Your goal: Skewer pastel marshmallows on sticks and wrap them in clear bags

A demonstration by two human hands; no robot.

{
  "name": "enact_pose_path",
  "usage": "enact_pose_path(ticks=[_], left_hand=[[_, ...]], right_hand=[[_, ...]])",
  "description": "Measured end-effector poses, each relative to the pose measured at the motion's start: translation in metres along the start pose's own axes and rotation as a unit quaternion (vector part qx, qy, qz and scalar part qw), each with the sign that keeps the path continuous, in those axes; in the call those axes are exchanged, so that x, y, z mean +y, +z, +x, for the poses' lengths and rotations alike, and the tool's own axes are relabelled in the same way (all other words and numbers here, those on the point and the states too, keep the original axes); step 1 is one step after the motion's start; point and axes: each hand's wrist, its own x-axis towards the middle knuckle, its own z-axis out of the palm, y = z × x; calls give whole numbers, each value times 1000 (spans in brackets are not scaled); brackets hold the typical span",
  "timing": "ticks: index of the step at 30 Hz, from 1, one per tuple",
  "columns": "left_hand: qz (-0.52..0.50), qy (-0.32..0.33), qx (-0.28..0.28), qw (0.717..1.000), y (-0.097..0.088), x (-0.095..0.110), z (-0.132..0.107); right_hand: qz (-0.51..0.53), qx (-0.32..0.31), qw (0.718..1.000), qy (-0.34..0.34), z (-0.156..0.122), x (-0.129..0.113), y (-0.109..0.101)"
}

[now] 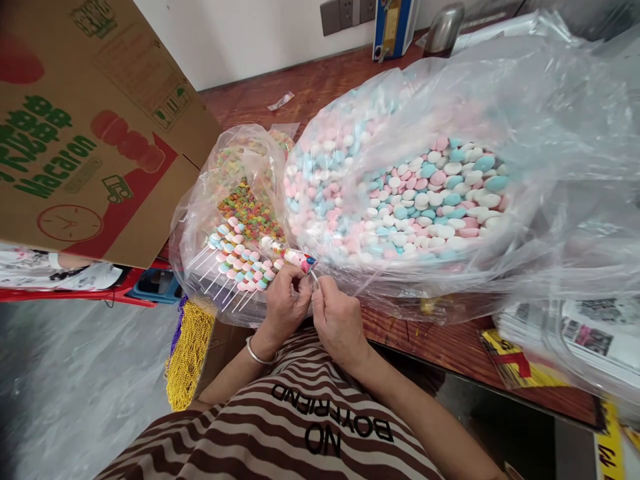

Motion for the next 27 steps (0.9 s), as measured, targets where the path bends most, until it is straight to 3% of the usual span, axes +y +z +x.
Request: enact_pose_path(ticks=[3, 5, 6, 8, 10, 11, 13, 17, 23, 27], left_hand=[[-99, -82, 13, 992, 2, 1, -5], [-231, -199, 42, 952, 3, 3, -3], [-312, -264, 63, 911, 3, 4, 1], [-477, -375, 93, 789, 0, 5, 13], [-602, -441, 95, 659, -5, 3, 29], [-641, -458, 91, 610, -8, 2, 37], [-680, -464, 95, 560, -12, -2, 50], [-675, -469, 84, 564, -10, -1, 59], [-652, -501, 61, 566, 4, 19, 48], [-650, -477, 62, 588, 9, 25, 45]], right_hand=[[10, -2, 1000, -8, 0, 1, 0], [6, 10, 1000, -24, -1, 1, 1], [1, 17, 999, -35, -1, 1, 1], [-10, 22, 998, -59, -3, 1, 3], [-18, 6, 997, -80, -5, 1, 5], [-20, -5, 996, -88, -6, 0, 6], [-24, -27, 994, -102, -9, -1, 8], [-38, -33, 992, -113, -12, -3, 11], [-84, 7, 988, -127, -12, -4, 15], [-111, 32, 983, -140, -10, -1, 17]])
